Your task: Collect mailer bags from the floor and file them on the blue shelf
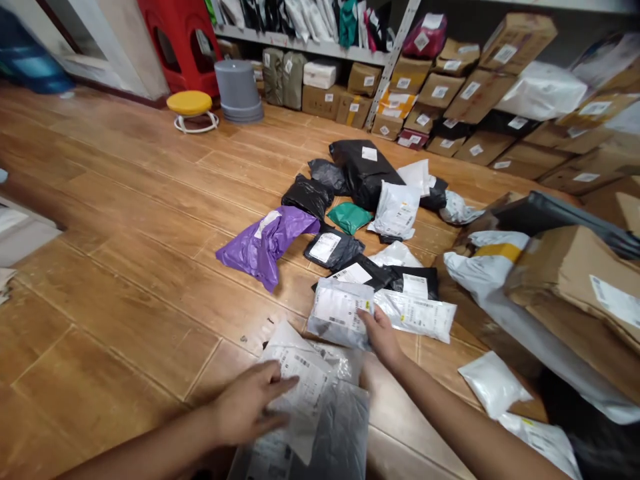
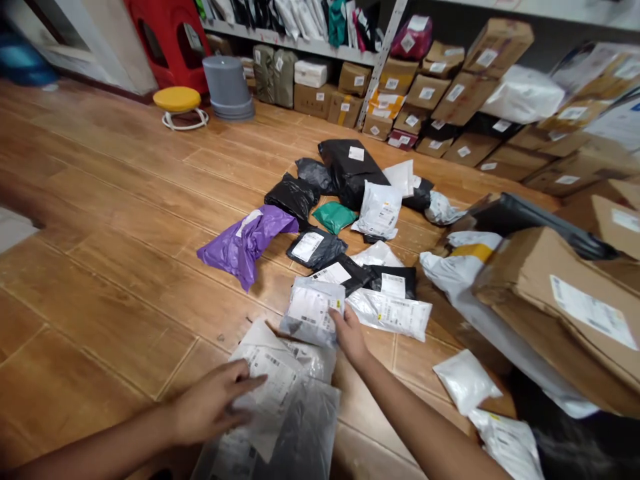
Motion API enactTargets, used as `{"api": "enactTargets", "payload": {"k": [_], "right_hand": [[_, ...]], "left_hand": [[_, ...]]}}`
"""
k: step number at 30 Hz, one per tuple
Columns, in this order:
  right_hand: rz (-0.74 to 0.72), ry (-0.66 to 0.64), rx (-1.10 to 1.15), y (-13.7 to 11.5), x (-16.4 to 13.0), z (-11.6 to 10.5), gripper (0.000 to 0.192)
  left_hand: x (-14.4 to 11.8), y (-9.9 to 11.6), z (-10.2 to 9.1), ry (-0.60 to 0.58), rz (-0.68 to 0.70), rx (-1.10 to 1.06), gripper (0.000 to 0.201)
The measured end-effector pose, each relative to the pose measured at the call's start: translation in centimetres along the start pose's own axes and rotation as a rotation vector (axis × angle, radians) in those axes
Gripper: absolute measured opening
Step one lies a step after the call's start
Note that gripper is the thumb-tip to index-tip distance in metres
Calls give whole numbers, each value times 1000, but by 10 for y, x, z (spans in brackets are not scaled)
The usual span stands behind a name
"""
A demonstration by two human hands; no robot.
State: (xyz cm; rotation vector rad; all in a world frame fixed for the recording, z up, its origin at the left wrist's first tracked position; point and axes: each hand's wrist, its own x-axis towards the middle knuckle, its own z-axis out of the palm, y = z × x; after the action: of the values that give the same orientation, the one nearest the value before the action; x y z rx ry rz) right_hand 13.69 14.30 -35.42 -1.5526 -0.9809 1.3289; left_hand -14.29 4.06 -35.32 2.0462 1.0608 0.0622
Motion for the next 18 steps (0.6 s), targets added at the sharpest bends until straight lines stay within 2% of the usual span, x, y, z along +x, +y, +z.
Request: {"api": "enactTargets", "payload": {"k": [2,3,4,5,7,9,12,14,16,18], "right_hand": [[60,-74,77,-10,-12,-19,47],[96,-115,108,-12,-18,-24,48],[129,-154,133,-13,-24,-28,48],[154,-205,147,-13,-30,-30,46],[158,-369,114,-11,-38,-29,41],[101,-604,-12,-11,-43,-25,35],[-82,-884,-238,-20,-46,-10,28],[-269,-916,-329,-24,-48,5,27],[-496,-846,-429,-17,-48,23,28],[-686,-767,-543,3,-45,36,34]], "left_hand": [[9,-6,-7,202,-176,-82,38],[14,-10,-10,282,-309,-145,42],[18,-15,-12,312,-426,-231,55],[21,-19,-14,289,-498,-336,68],[25,-22,-19,183,-495,-504,75],[29,-19,-25,125,-347,-504,68],[39,-4,-35,22,-30,-401,63],[50,5,-36,80,38,-451,61],[56,9,-30,249,-114,-554,52],[55,8,-17,340,-325,-597,48]]}}
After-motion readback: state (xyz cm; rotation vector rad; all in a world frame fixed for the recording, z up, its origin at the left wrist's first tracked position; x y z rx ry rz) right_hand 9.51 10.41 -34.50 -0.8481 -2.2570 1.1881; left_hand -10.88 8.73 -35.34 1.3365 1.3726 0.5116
